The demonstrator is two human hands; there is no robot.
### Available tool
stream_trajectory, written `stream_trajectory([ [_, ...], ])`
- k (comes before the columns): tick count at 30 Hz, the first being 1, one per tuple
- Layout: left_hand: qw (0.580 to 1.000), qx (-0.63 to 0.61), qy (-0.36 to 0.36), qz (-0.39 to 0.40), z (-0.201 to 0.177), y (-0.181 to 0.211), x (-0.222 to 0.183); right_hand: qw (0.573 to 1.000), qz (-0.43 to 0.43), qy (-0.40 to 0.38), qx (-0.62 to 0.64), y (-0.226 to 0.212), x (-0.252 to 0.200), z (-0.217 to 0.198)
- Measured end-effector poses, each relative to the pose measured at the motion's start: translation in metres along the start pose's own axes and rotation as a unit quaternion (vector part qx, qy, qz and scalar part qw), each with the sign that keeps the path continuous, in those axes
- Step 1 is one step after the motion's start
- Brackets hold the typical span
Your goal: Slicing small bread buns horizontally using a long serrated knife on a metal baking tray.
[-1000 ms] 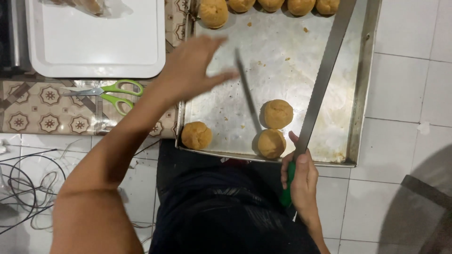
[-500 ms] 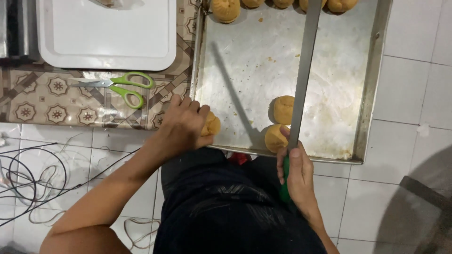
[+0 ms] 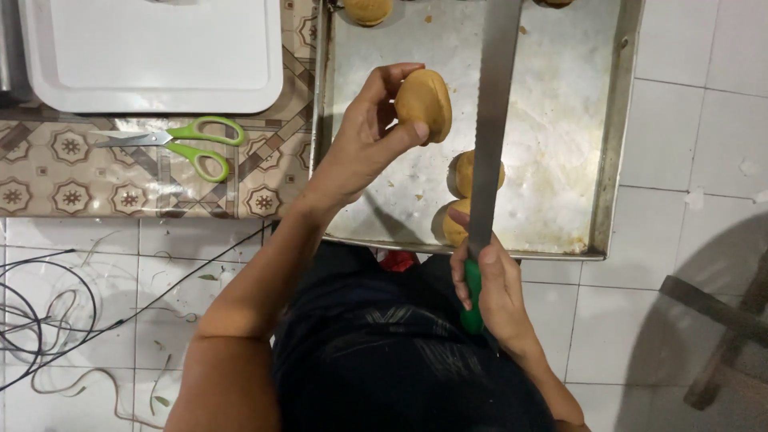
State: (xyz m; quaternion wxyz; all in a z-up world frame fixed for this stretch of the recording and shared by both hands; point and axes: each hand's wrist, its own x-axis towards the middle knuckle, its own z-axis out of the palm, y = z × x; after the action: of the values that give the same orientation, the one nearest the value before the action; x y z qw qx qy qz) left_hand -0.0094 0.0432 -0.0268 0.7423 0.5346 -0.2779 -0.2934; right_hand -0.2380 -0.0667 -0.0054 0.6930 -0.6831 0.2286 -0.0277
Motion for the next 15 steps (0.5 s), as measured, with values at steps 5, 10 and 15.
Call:
stream_trajectory([
  [5, 1.000, -0.025, -0.001, -0.007, -0.001, 0.014, -0.003, 0.999, 0.034, -0.037, 0.010, 0.009, 0.002, 0.004],
  [10, 1.000, -0.022, 0.004, -0.010, -0.002, 0.015, -0.005, 0.998, 0.027, -0.058, -0.010, 0.012, 0.004, 0.004],
  [15, 1.000, -0.018, -0.002, -0.003, -0.005, 0.012, -0.004, 0.998, 0.000, -0.052, -0.036, 0.018, 0.004, 0.003],
])
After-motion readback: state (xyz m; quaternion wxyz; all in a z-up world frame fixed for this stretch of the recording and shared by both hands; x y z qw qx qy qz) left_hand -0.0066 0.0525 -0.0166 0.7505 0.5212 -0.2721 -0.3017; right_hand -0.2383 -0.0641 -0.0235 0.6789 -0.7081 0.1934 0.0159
